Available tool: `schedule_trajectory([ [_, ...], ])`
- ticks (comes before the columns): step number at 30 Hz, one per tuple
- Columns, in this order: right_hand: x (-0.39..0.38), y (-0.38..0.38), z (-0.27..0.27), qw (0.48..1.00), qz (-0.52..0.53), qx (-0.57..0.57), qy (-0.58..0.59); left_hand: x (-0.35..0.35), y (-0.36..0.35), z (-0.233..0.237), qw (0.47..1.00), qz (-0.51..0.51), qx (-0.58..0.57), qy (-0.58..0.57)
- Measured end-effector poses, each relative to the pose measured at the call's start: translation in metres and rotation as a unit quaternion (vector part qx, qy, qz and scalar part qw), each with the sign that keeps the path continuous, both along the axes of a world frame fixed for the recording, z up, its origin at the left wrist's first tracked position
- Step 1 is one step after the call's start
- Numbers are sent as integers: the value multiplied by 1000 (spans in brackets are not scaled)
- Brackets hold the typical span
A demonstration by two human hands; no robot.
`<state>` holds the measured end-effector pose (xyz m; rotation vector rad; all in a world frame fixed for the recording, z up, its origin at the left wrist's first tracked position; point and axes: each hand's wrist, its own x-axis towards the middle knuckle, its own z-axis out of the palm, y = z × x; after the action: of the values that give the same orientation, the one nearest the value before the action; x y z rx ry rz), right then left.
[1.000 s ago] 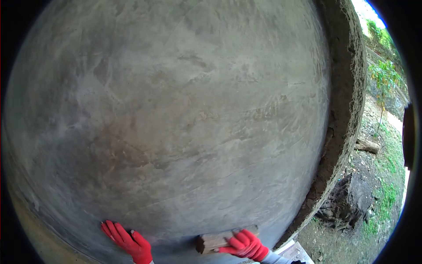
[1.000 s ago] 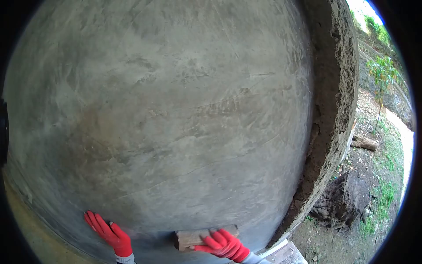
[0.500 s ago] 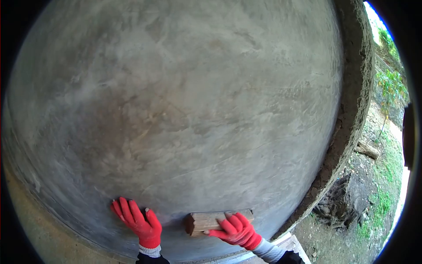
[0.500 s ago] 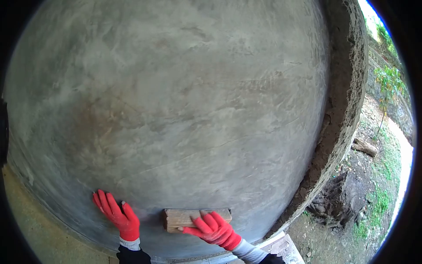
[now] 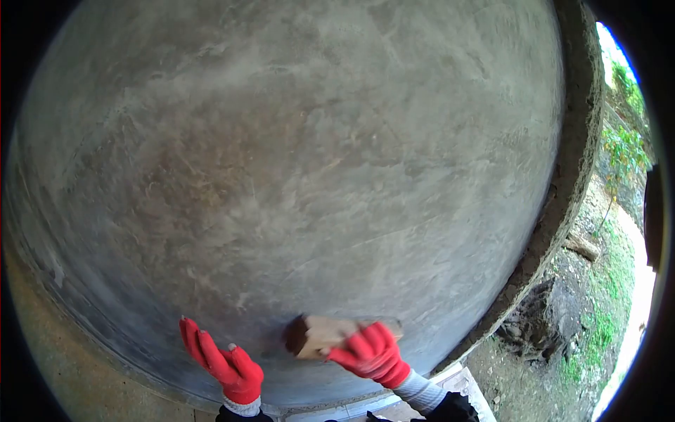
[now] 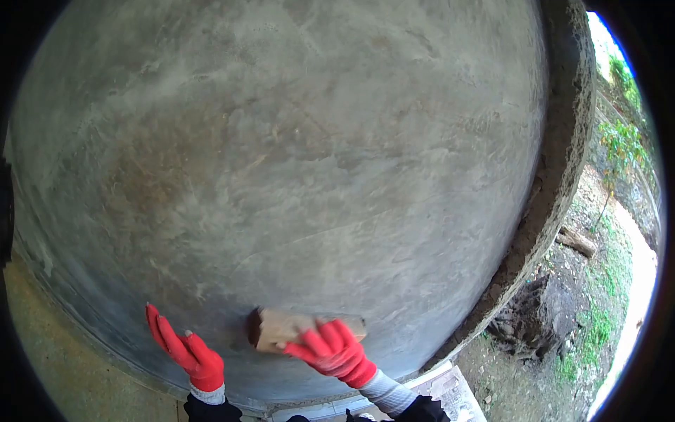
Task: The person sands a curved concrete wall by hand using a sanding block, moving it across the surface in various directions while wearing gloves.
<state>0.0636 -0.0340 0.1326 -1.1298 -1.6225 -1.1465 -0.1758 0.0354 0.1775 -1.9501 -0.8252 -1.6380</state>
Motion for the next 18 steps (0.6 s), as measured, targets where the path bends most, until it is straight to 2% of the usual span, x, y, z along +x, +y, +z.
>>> schedule_trajectory([
  [1, -12, 6, 0, 998, 40, 15, -41, -2, 3, 1, 1000, -14, 17, 6],
  [3, 17, -7, 13, 999, 6, -35, -20, -15, 8, 2, 998, -19, 53, 25],
  [4, 39, -18, 25, 998, -60, -17, 21, -24, 7, -1, 996, -18, 81, 39],
  [5, 55, -22, 48, 984, -130, 46, 114, -35, 4, -7, 996, -28, 78, 42],
  [6, 80, -22, 68, 962, -154, 83, 210, -48, -1, -14, 1000, -2, 24, 9],
  [8, 116, -16, 116, 923, -108, 158, 335, -69, -14, -16, 995, 77, -53, -35],
  [9, 114, -17, 128, 898, -94, 177, 392, -77, -20, -16, 995, 73, -55, -33],
  [11, 78, -3, 103, 936, -188, 151, 257, -90, -25, -18, 992, 72, -74, -71],
  [13, -28, 4, 73, 976, -116, 46, 179, -101, -23, -23, 995, 61, -56, -62],
  [15, -100, 32, 0, 999, 16, -27, 5, -116, -31, -25, 997, 48, -47, -41],
  [16, -110, 36, -14, 999, 17, -28, 10, -119, -33, -21, 998, 47, -27, -23],
  [18, -125, 46, -20, 996, 33, -9, -86, -133, -31, -17, 999, 48, 3, -10],
])
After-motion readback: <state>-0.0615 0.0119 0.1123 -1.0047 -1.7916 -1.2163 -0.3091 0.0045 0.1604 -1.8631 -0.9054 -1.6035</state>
